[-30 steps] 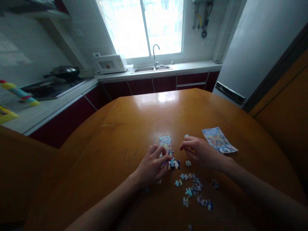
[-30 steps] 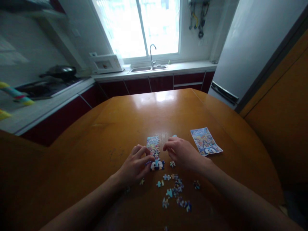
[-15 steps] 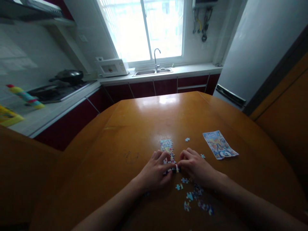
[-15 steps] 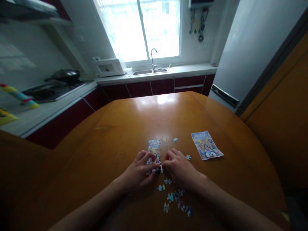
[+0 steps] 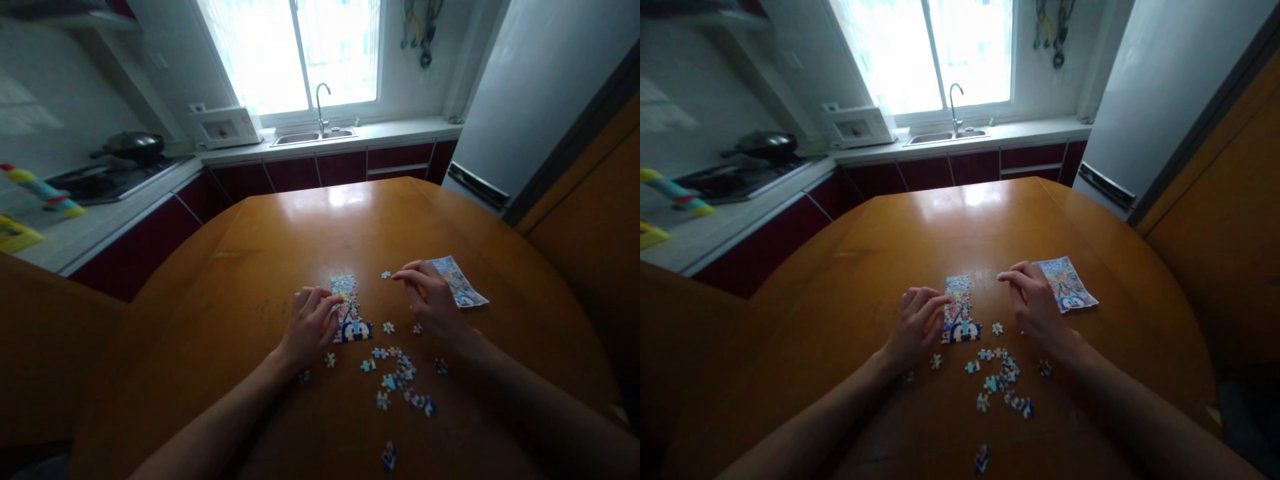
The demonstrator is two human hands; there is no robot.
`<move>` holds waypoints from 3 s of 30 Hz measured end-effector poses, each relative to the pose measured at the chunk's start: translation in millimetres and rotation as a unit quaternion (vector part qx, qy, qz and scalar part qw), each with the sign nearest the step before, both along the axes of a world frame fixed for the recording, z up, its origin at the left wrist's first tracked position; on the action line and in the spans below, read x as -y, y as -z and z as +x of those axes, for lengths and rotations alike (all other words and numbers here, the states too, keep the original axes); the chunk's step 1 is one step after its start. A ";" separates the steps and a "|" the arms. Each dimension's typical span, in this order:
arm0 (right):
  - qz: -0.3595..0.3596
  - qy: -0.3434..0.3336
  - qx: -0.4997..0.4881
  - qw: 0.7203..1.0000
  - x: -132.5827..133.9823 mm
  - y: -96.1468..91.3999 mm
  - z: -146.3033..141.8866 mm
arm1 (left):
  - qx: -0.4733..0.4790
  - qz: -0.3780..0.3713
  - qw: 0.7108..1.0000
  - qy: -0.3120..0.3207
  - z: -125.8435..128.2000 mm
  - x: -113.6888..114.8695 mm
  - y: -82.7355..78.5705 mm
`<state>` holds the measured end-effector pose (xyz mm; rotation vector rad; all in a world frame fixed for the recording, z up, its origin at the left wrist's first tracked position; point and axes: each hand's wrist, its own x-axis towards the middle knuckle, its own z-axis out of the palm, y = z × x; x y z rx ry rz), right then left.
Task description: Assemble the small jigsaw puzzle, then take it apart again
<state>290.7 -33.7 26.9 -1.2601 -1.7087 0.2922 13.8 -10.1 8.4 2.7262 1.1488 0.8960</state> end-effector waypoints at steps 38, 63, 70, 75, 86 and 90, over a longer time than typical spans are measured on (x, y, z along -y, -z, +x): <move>-0.075 -0.099 0.277 0.953 -30.8 27.4 24.9 | 0.022 0.013 0.996 -0.088 3.4 -19.6 5.2; -0.097 -0.017 0.144 0.985 -19.4 -3.8 58.7 | 0.128 -0.086 0.987 -0.043 -3.7 -35.6 10.2; -0.108 -0.044 0.138 0.984 -15.1 -6.8 55.5 | 0.128 -0.090 0.987 -0.046 -2.7 -34.9 9.7; -0.122 -0.072 0.167 0.976 -7.5 -18.8 47.1 | 0.122 -0.084 0.988 -0.043 -3.0 -36.6 10.4; -0.252 -0.213 0.377 0.866 82.1 -40.9 4.3 | 0.118 -0.080 0.989 -0.034 -2.7 -37.6 11.2; -0.269 -0.227 0.432 0.830 87.5 -29.5 -8.5 | 0.123 -0.078 0.989 -0.032 -1.7 -37.0 10.1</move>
